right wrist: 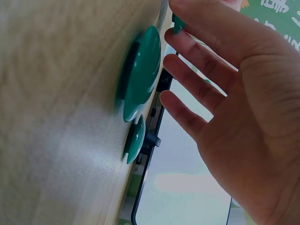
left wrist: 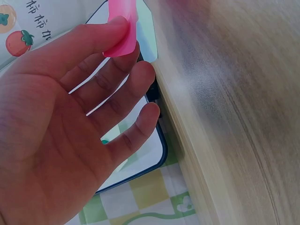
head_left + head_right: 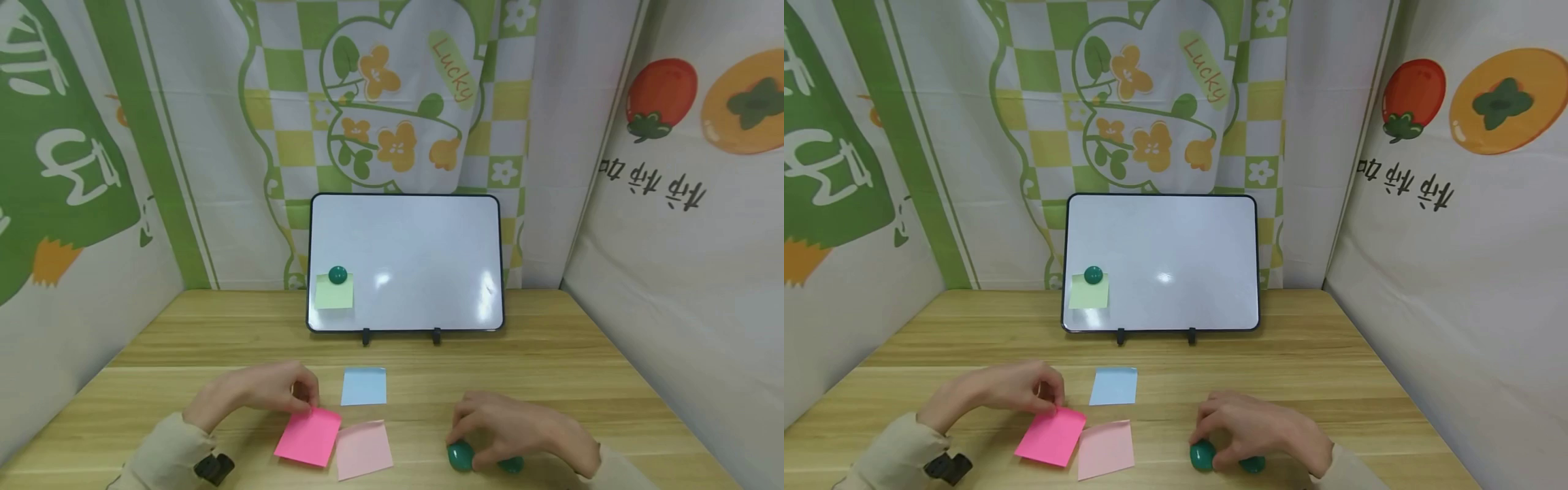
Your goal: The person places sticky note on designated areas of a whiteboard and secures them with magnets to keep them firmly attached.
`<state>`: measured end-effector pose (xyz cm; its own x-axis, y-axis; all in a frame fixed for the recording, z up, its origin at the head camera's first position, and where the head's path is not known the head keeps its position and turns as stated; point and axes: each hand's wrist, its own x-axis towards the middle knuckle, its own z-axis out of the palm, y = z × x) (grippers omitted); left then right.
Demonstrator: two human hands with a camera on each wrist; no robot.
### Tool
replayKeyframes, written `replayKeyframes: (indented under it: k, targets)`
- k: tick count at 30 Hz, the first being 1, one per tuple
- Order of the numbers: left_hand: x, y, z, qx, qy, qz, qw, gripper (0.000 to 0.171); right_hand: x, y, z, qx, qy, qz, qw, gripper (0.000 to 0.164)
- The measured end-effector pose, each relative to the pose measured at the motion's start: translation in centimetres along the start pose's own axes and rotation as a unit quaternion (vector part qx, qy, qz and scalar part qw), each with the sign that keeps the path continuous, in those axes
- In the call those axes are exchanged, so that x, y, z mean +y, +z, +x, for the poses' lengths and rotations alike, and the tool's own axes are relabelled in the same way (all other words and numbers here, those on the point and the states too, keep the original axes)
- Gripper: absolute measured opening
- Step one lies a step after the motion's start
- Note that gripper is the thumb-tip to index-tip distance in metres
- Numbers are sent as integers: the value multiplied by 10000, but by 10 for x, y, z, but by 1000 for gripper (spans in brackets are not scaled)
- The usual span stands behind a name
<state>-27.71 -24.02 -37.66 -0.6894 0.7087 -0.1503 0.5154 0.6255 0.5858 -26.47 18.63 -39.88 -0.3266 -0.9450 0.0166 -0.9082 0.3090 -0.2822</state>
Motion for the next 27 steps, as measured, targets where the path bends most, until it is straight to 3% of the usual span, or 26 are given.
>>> replayKeyframes:
  k: [11,17,27]
  targets:
    - [2,0,-2,18,-98,78,9999,11,1,2,-2,107,35,19,9999,35]
    - [3,-5,-3,-26,52,-261,9996,6,-1,-1,-1,139,43,-64,9999,36]
    - [5,-12,-3,246,309,-156,9991,5,-2,-3,0,307,38,-17,9995,34]
